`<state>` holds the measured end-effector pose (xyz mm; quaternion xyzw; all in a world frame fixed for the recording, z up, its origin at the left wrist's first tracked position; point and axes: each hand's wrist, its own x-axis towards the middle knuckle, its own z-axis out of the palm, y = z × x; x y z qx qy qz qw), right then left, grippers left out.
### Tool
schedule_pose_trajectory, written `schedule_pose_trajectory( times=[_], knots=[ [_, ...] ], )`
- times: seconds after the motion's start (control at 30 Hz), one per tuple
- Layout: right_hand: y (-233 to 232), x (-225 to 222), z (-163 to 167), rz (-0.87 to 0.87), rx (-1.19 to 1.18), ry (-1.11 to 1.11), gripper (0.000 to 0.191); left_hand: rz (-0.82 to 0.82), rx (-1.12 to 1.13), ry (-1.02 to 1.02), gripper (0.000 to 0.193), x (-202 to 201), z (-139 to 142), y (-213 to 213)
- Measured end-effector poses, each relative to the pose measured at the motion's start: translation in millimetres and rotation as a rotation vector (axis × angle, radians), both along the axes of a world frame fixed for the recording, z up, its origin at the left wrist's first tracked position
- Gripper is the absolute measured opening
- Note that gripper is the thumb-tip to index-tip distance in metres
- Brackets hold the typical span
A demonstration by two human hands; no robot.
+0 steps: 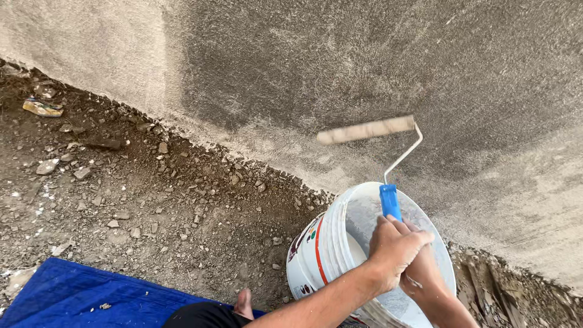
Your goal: The person sits on a blue tarp on the ground beside a concrete wall, holding a paint roller and a bucket of white liquid. They repeatedly roll the white liquid onto the wall surface, dipping the roller toward the bucket between passes and moving along the wall to coat new sections.
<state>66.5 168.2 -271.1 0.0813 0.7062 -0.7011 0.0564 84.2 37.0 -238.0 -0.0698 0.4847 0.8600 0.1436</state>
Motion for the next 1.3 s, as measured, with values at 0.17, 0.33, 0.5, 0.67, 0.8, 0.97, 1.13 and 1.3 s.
schedule_pose_trajectory(
  times=[0.17, 0.33, 0.5, 0.67, 0.8, 0.97, 1.13, 1.3],
  knots=[
    [5, 8, 4, -0.041, 0.061, 0.004, 0.033, -0.159, 0.289, -0.098, 0.050, -6, -13, 14],
    [2, -1, 4, -0.041, 0.159, 0.033, 0.037, -0.155, 0.385, -0.072, 0.045, -11, -16, 13],
    [2, -5, 3, -0.044, 0.292, 0.059, 0.041, -0.070, 0.338, -0.222, 0.066, -9, -8, 7],
    [3, -2, 4, -0.035, 0.517, 0.127, 0.046, 0.004, 0.450, -0.228, 0.071, -3, -1, 0],
    [-5, -2, 16, 0.077, 0.808, 0.233, 0.050, 0.043, 0.438, -0.237, 0.068, -5, 1, -1],
    [-52, -30, 42, 0.417, 1.210, 0.555, 0.055, 0.268, 0.501, -0.201, 0.062, -39, -4, -12],
    [-141, -67, 53, 0.421, 1.404, 0.512, 0.050, 0.450, 0.486, -0.151, 0.050, -102, -34, -71],
    [-222, -93, 51, 0.537, 1.440, 0.826, 0.055, 0.414, 0.927, -0.115, 0.050, -140, -55, -147]
  ],
)
